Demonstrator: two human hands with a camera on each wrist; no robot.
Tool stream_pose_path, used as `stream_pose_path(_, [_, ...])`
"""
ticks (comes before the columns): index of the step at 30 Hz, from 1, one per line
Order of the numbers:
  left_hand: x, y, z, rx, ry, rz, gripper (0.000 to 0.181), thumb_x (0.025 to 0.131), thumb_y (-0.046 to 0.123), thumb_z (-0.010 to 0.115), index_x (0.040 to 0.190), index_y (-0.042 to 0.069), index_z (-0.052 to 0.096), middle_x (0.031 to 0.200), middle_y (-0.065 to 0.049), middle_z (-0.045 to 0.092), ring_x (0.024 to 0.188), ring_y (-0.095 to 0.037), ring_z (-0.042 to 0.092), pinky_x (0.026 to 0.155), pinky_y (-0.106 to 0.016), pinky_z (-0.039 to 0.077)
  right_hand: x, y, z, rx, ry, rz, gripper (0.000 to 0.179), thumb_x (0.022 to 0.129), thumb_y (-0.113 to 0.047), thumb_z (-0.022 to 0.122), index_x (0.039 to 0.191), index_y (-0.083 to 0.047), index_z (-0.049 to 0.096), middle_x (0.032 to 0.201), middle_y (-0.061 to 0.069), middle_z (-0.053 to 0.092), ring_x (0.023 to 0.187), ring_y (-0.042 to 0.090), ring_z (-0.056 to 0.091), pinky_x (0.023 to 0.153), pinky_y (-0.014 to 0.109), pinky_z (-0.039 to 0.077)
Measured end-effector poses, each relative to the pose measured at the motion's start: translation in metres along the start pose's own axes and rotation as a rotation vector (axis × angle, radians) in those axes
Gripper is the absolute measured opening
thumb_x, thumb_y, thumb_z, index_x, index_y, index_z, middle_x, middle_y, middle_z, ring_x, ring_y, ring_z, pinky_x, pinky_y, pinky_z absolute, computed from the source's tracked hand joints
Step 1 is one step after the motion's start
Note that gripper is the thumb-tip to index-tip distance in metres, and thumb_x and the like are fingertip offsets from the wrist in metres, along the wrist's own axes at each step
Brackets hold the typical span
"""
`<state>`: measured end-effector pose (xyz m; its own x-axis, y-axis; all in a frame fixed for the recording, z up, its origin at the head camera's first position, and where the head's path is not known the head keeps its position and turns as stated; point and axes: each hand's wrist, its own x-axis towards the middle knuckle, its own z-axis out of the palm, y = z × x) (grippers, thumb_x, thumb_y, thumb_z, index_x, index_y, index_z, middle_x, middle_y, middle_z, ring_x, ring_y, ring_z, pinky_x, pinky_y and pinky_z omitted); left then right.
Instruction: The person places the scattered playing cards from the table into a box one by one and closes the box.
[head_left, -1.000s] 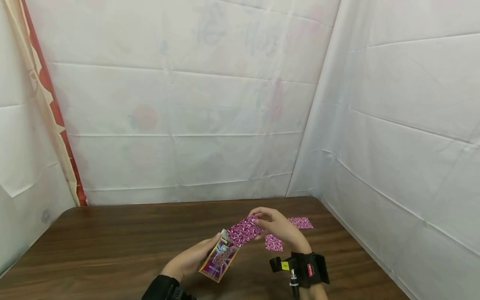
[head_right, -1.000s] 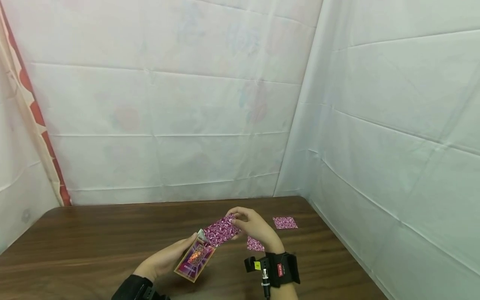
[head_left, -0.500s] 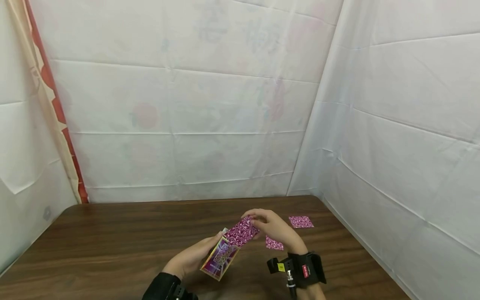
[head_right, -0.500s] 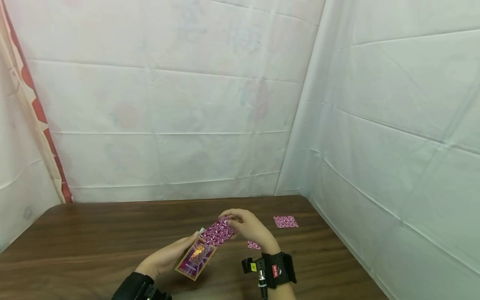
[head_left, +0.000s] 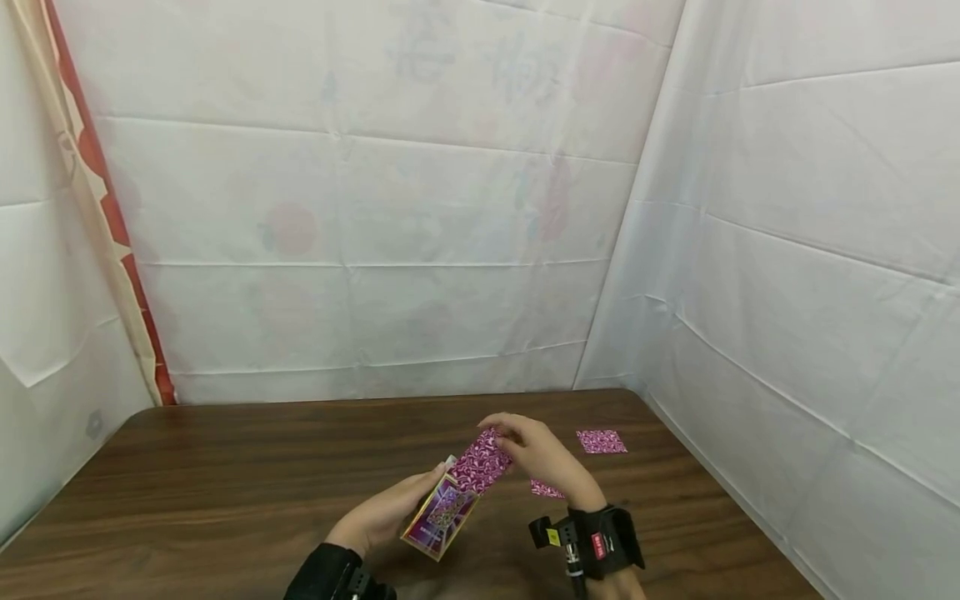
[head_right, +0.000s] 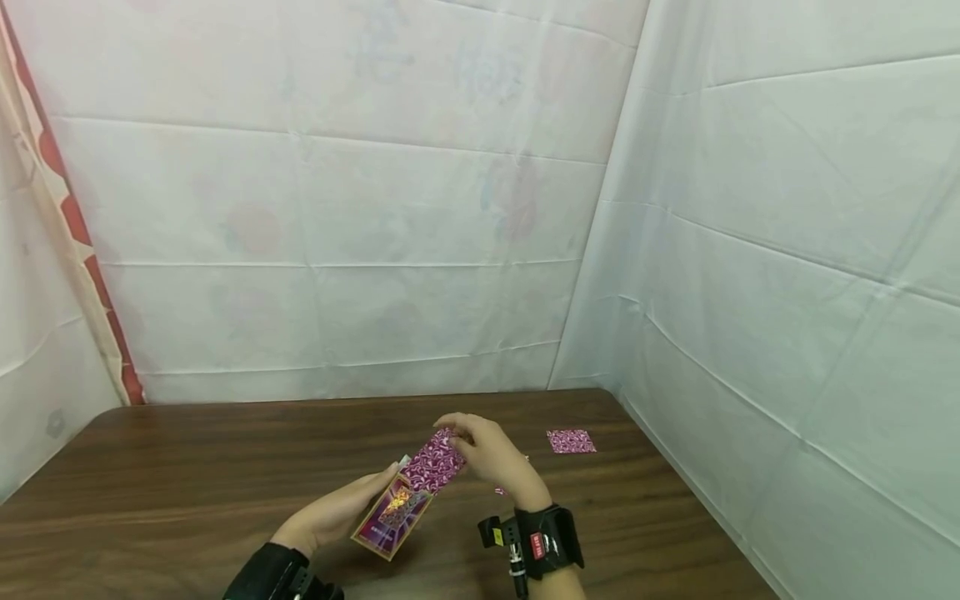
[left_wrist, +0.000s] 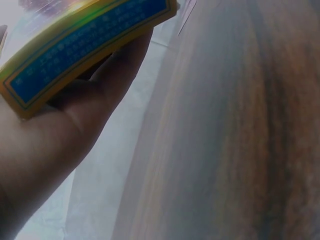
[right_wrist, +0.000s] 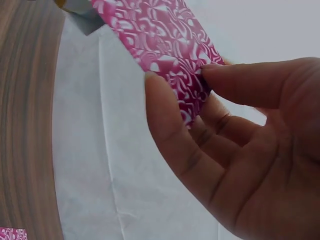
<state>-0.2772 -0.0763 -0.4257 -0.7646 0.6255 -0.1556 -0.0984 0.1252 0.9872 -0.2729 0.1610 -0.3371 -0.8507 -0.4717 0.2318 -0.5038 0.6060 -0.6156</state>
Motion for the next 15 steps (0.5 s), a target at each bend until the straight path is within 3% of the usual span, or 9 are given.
stream_pose_path(3, [0.0, 0.0, 0.0, -0.003, 0.008, -0.004, 0.081, 0.093, 0.064, 0.029, 0.139, -0.002, 0.037, 0.123, -0.015, 0.057, 0.107, -0.024, 0.056, 0.097, -0.059, 0.036, 0.0, 0.0, 0.002, 0.016, 0.012, -0.002, 0.018, 0.096, -0.004, 0.048, 0.113, -0.008, 0.053, 0.094, 0.009, 0.059, 0.075, 0.014, 0.058, 0.058, 0.022, 0.051])
stream_pose_path(6, [-0.001, 0.0, 0.0, -0.009, 0.002, 0.001, 0.081, 0.093, 0.064, 0.029, 0.138, -0.001, 0.038, 0.119, -0.013, 0.059, 0.104, -0.023, 0.058, 0.095, -0.053, 0.041, 0.0, -0.001, 0.004, 0.027, 0.014, -0.007, 0.011, 0.095, -0.005, 0.05, 0.106, -0.008, 0.052, 0.091, 0.009, 0.058, 0.076, 0.015, 0.058, 0.058, 0.021, 0.051])
stream_pose_path(10, [-0.001, 0.0, 0.0, -0.016, -0.018, 0.02, 0.078, 0.094, 0.063, 0.028, 0.138, -0.001, 0.039, 0.116, -0.011, 0.06, 0.101, -0.021, 0.059, 0.091, -0.045, 0.045, 0.001, -0.004, 0.007, 0.023, -0.015, -0.034, 0.013, 0.094, -0.006, 0.052, 0.106, -0.01, 0.056, 0.093, 0.006, 0.06, 0.08, 0.013, 0.059, 0.063, 0.02, 0.051])
stream_pose_path(15, [-0.002, 0.001, -0.001, -0.017, -0.022, 0.026, 0.078, 0.094, 0.063, 0.028, 0.138, -0.001, 0.038, 0.117, -0.011, 0.06, 0.103, -0.022, 0.058, 0.092, -0.046, 0.044, 0.004, -0.005, 0.015, -0.037, -0.052, -0.063, 0.017, 0.094, -0.008, 0.053, 0.109, -0.012, 0.061, 0.098, 0.003, 0.063, 0.082, 0.008, 0.057, 0.069, 0.019, 0.049])
